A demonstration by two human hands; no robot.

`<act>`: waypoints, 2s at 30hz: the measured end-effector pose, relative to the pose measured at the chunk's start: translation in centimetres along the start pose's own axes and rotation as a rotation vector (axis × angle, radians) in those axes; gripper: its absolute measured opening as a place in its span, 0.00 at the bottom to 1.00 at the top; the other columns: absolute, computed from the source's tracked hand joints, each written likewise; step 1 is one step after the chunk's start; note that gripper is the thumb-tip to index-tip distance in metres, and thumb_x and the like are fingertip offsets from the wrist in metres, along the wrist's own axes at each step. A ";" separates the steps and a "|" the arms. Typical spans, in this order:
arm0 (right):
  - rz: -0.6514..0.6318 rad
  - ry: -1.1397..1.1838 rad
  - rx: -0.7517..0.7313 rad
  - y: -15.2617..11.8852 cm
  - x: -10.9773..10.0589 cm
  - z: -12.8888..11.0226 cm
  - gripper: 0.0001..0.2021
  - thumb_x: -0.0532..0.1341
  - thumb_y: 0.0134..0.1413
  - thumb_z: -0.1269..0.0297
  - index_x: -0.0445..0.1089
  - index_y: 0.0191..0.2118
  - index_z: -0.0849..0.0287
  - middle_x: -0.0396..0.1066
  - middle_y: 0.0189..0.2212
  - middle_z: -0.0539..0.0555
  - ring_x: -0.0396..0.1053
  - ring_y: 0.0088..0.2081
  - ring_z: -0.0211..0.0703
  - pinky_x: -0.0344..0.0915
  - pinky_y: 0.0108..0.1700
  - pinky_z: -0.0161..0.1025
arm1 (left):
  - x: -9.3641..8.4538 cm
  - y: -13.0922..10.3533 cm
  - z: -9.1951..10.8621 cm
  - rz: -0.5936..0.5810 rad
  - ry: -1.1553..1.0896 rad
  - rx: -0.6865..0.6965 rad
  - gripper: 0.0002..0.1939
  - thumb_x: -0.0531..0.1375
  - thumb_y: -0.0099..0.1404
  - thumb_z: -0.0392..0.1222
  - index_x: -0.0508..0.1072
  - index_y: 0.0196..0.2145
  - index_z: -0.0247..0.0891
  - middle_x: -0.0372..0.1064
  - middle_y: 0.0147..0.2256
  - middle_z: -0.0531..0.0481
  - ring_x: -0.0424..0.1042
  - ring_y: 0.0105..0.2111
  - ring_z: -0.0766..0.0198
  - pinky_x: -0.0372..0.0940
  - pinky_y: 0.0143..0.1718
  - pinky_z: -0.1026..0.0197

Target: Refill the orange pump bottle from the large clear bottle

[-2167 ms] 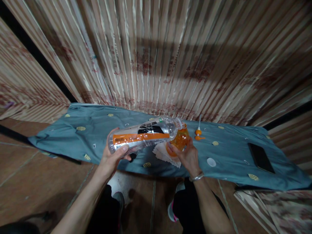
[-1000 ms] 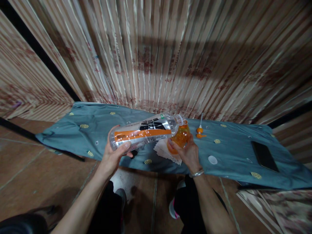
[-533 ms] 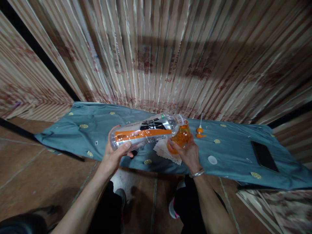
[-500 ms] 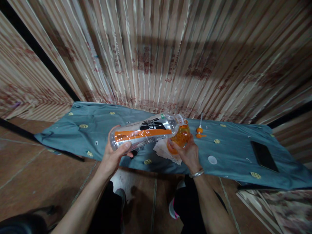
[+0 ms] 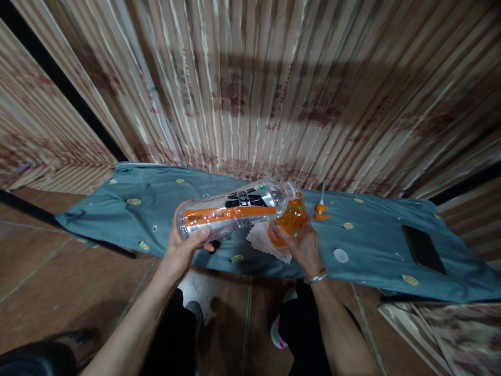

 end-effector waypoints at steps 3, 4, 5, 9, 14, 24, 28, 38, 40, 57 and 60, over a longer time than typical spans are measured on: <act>0.015 0.011 -0.008 0.0 0.0 0.0 0.40 0.63 0.50 0.27 0.70 0.52 0.61 0.83 0.42 0.68 0.83 0.42 0.65 0.78 0.43 0.53 | 0.1 0.0 0.0 0.008 -0.017 -0.010 0.51 0.78 0.44 0.51 0.62 0.62 0.42 0.75 0.49 0.44 0.76 0.32 0.60 0.71 0.18 0.64; 0.017 0.012 -0.009 -0.1 0.0 0.0 0.39 0.63 0.50 0.28 0.71 0.51 0.61 0.83 0.42 0.68 0.83 0.42 0.65 0.78 0.43 0.53 | 0.1 0.0 0.0 0.007 -0.019 -0.011 0.51 0.78 0.44 0.50 0.62 0.62 0.42 0.75 0.48 0.44 0.76 0.32 0.60 0.71 0.18 0.65; 0.016 0.012 -0.007 -0.1 0.0 0.0 0.38 0.63 0.50 0.28 0.71 0.51 0.61 0.83 0.42 0.68 0.83 0.42 0.65 0.78 0.42 0.53 | 0.1 0.0 0.0 0.005 -0.020 -0.010 0.50 0.78 0.44 0.50 0.62 0.61 0.43 0.75 0.48 0.45 0.76 0.32 0.61 0.71 0.19 0.65; 0.014 0.001 0.003 -0.1 0.0 -0.1 0.37 0.63 0.51 0.29 0.70 0.51 0.59 0.83 0.42 0.67 0.83 0.42 0.64 0.78 0.43 0.53 | 0.0 0.0 0.0 -0.009 -0.004 0.005 0.48 0.78 0.46 0.51 0.62 0.60 0.43 0.74 0.49 0.44 0.76 0.33 0.61 0.71 0.19 0.66; -0.003 0.033 0.015 0.0 0.0 -0.1 0.38 0.65 0.50 0.32 0.69 0.54 0.62 0.83 0.43 0.68 0.83 0.44 0.65 0.78 0.46 0.55 | 0.0 0.2 -0.2 0.002 0.000 0.008 0.49 0.78 0.45 0.53 0.62 0.60 0.43 0.75 0.48 0.44 0.77 0.32 0.60 0.71 0.18 0.65; -0.014 0.025 0.026 0.0 0.0 -0.1 0.37 0.65 0.50 0.34 0.69 0.54 0.61 0.83 0.43 0.67 0.83 0.43 0.65 0.78 0.45 0.54 | 0.3 0.0 0.0 0.023 -0.027 -0.014 0.52 0.79 0.41 0.53 0.61 0.60 0.42 0.75 0.48 0.44 0.75 0.32 0.60 0.71 0.18 0.65; -0.022 0.025 0.035 0.0 0.0 -0.2 0.37 0.66 0.49 0.34 0.69 0.53 0.61 0.83 0.43 0.68 0.83 0.44 0.66 0.78 0.46 0.54 | 0.3 0.0 0.2 0.014 -0.020 -0.005 0.52 0.79 0.42 0.53 0.61 0.60 0.42 0.74 0.48 0.44 0.75 0.33 0.61 0.71 0.18 0.65; -0.024 0.031 0.034 0.1 -0.1 -0.2 0.37 0.65 0.49 0.33 0.69 0.52 0.61 0.83 0.42 0.68 0.83 0.42 0.66 0.78 0.44 0.55 | 0.5 0.0 0.2 0.014 -0.013 -0.007 0.51 0.79 0.42 0.53 0.61 0.60 0.42 0.75 0.47 0.44 0.75 0.32 0.61 0.70 0.18 0.65; -0.025 0.035 0.028 0.1 -0.1 -0.3 0.37 0.65 0.49 0.33 0.69 0.53 0.62 0.82 0.42 0.68 0.83 0.42 0.66 0.78 0.43 0.55 | 0.5 -0.1 0.2 0.012 -0.012 -0.005 0.51 0.79 0.43 0.53 0.61 0.60 0.41 0.75 0.47 0.45 0.75 0.31 0.61 0.70 0.18 0.65; -0.021 -0.003 0.018 0.0 0.0 0.1 0.34 0.66 0.52 0.36 0.70 0.52 0.61 0.83 0.43 0.68 0.82 0.44 0.66 0.77 0.45 0.56 | 0.2 0.1 0.0 -0.019 -0.006 0.023 0.49 0.78 0.47 0.51 0.62 0.62 0.42 0.74 0.48 0.44 0.76 0.34 0.59 0.71 0.19 0.65; -0.019 0.007 0.015 0.0 0.0 0.1 0.34 0.66 0.51 0.36 0.70 0.52 0.61 0.83 0.43 0.68 0.82 0.44 0.67 0.77 0.45 0.57 | 0.3 0.0 0.0 -0.019 -0.002 0.023 0.50 0.78 0.46 0.52 0.62 0.62 0.42 0.74 0.49 0.43 0.77 0.34 0.58 0.71 0.19 0.64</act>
Point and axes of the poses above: each hand's wrist, its own y-axis towards the middle knuckle, its own x-axis out of the palm, z = x × y, the point moved 3 cm from there along y, towards the middle knuckle
